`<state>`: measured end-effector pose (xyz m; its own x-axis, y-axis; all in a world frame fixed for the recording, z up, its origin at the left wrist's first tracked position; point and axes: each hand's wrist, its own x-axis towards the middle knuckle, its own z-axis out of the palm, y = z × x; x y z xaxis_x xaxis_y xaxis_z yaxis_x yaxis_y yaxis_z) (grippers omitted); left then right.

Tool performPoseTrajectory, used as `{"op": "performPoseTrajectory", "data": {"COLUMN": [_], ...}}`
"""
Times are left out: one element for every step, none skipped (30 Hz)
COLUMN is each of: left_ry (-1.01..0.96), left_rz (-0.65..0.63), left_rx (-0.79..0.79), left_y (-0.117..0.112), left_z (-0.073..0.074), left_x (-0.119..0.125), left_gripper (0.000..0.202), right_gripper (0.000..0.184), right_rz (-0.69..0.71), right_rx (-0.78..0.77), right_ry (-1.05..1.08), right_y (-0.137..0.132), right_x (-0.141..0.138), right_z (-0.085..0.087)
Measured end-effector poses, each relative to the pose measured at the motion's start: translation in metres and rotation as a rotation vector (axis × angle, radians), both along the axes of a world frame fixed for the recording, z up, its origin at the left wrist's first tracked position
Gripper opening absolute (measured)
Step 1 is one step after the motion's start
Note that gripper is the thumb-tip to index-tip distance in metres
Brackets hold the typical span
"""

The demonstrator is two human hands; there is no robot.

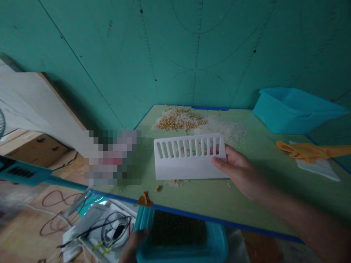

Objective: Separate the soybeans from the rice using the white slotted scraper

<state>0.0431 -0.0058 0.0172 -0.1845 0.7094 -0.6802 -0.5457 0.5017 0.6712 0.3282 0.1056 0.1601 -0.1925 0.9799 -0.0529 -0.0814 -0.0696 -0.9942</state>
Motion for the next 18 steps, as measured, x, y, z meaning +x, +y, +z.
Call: {"op": "performPoseTrajectory", "data": {"left_ry": [-0.01,-0.031,-0.058,-0.075,-0.085,-0.1,-0.122,-0.151,-0.179,-0.203,-0.22,-0.224,-0.218,-0.21,-0.203,-0.196,-0.191,-0.189], "left_rz": [-0.001,0.0,0.038,0.069,0.094,0.111,0.11,0.099,0.084,0.07,0.058,0.052,0.054,0.062,0.07,0.079,0.089,0.1], "left_rx": [-0.057,-0.103,-0.075,-0.043,-0.019,-0.005,0.005,0.015,0.025,0.035,0.04,0.039,0.036,0.033,0.027,0.02,0.017,0.015], "left_y": [0.002,0.004,0.004,0.003,0.002,0.001,-0.001,-0.002,-0.003,-0.003,-0.003,-0.003,-0.002,-0.002,-0.001,-0.001,-0.001,-0.001], "left_z": [0.003,0.007,0.012,0.019,0.027,0.035,0.042,0.048,0.053,0.056,0.058,0.059,0.06,0.06,0.061,0.061,0.062,0.063], "left_x": [0.001,0.004,0.007,0.01,0.013,0.016,0.019,0.02,0.021,0.021,0.021,0.021,0.021,0.022,0.023,0.024,0.026,0.027], "left_gripper": [0.011,0.018,0.028,0.036,0.042,0.045,0.047,0.046,0.043,0.04,0.037,0.036,0.037,0.039,0.043,0.047,0.049,0.051], "right_gripper": [0.022,0.022,0.023,0.022,0.022,0.021,0.021,0.021,0.021,0.021,0.022,0.022,0.022,0.022,0.022,0.022,0.022,0.021], "right_rz": [0.001,0.004,0.011,0.018,0.026,0.032,0.039,0.043,0.046,0.047,0.05,0.051,0.052,0.053,0.055,0.058,0.062,0.068], "right_rx": [0.002,0.007,0.014,0.022,0.029,0.036,0.039,0.036,0.03,0.024,0.014,0.005,-0.002,-0.008,-0.014,-0.021,-0.025,-0.032], "right_ry": [-0.011,-0.02,-0.024,-0.024,-0.024,-0.023,-0.022,-0.02,-0.018,-0.016,-0.013,-0.01,-0.006,0.0,0.008,0.018,0.031,0.04], "right_y": [-0.001,-0.002,-0.003,-0.004,-0.005,-0.005,-0.006,-0.007,-0.007,-0.008,-0.008,-0.008,-0.008,-0.009,-0.009,-0.009,-0.009,-0.009], "right_x": [-0.001,-0.001,-0.002,-0.002,-0.002,-0.002,-0.003,-0.003,-0.003,-0.003,-0.004,-0.004,-0.004,-0.004,-0.003,-0.003,-0.002,-0.001], "right_z": [0.0,0.001,0.001,0.001,0.002,0.002,0.002,0.002,0.003,0.003,0.003,0.003,0.003,0.003,0.002,0.001,0.001,0.0]}}
